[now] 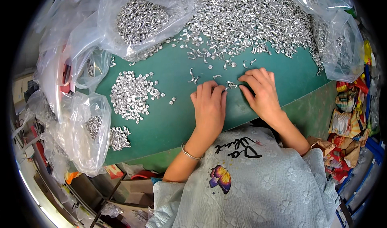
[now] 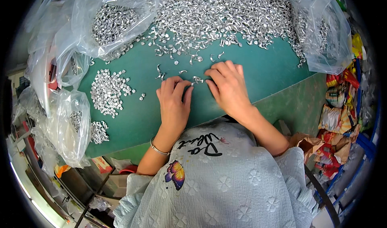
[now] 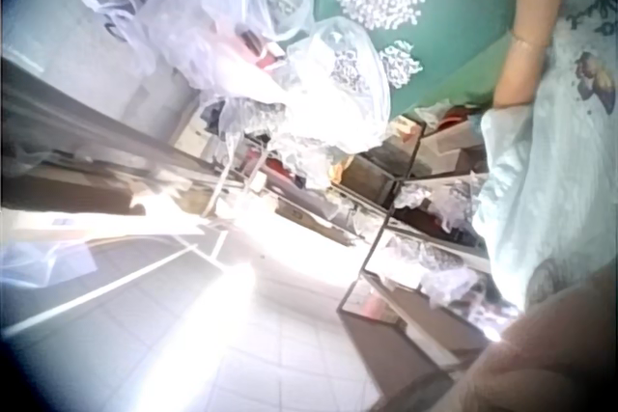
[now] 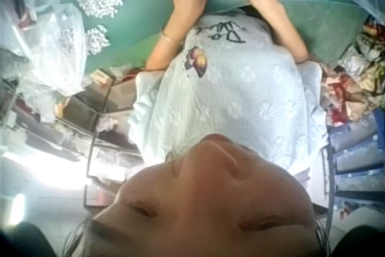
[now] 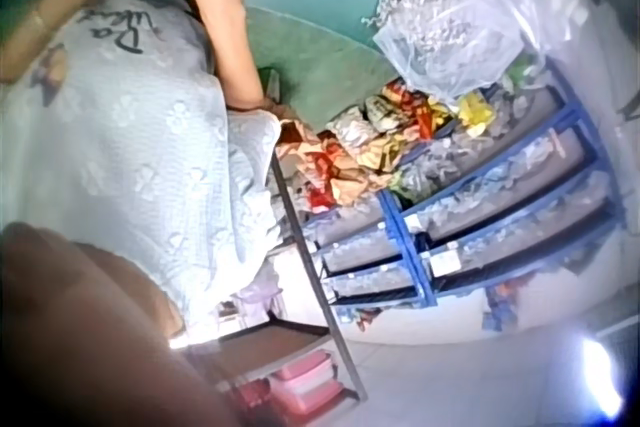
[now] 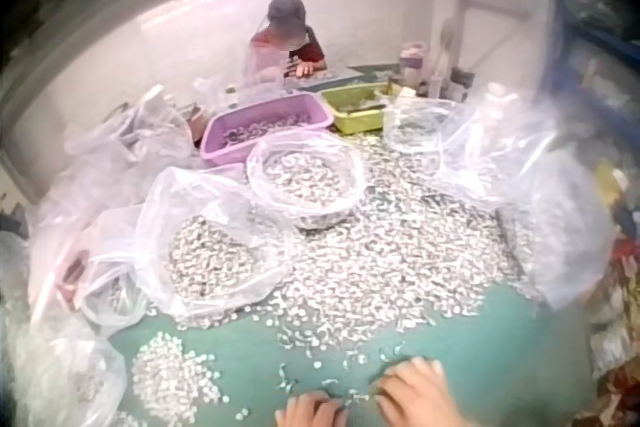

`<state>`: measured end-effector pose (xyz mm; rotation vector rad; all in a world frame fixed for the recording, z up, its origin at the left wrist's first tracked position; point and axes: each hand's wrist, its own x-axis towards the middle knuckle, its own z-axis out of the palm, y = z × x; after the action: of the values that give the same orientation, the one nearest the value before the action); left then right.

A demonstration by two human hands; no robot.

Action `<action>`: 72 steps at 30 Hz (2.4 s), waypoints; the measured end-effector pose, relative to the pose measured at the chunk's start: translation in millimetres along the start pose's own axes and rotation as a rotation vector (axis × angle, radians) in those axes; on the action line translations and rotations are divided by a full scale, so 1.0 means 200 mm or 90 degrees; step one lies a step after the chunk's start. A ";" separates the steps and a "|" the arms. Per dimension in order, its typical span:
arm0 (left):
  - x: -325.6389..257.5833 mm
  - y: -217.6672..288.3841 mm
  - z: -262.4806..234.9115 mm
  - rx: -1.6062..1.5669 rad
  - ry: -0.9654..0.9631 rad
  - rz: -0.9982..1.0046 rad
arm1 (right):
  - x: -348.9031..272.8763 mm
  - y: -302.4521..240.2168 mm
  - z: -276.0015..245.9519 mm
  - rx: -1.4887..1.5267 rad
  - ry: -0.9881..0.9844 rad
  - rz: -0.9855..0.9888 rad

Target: The person sorts small metal components on a green workbench by hand, picking individual pieces from a large pile and grouping them or placing them into bags.

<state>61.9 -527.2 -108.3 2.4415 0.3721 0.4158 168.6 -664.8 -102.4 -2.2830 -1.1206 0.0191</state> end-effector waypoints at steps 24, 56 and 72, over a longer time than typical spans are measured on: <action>-0.03 -0.07 -0.06 0.046 0.110 -0.107 | -0.05 0.06 -0.05 0.052 0.044 0.014; -0.06 -0.01 -0.03 -0.071 -0.101 0.064 | -0.04 0.04 -0.06 0.088 -0.020 -0.014; -0.10 -0.04 -0.07 -0.086 -0.017 -0.014 | 0.04 0.30 -0.09 -0.066 0.112 -0.034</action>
<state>36.2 -521.2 -105.8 2.3078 0.3476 0.3867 221.8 -695.5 -116.4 -2.2917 -1.1128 -0.2616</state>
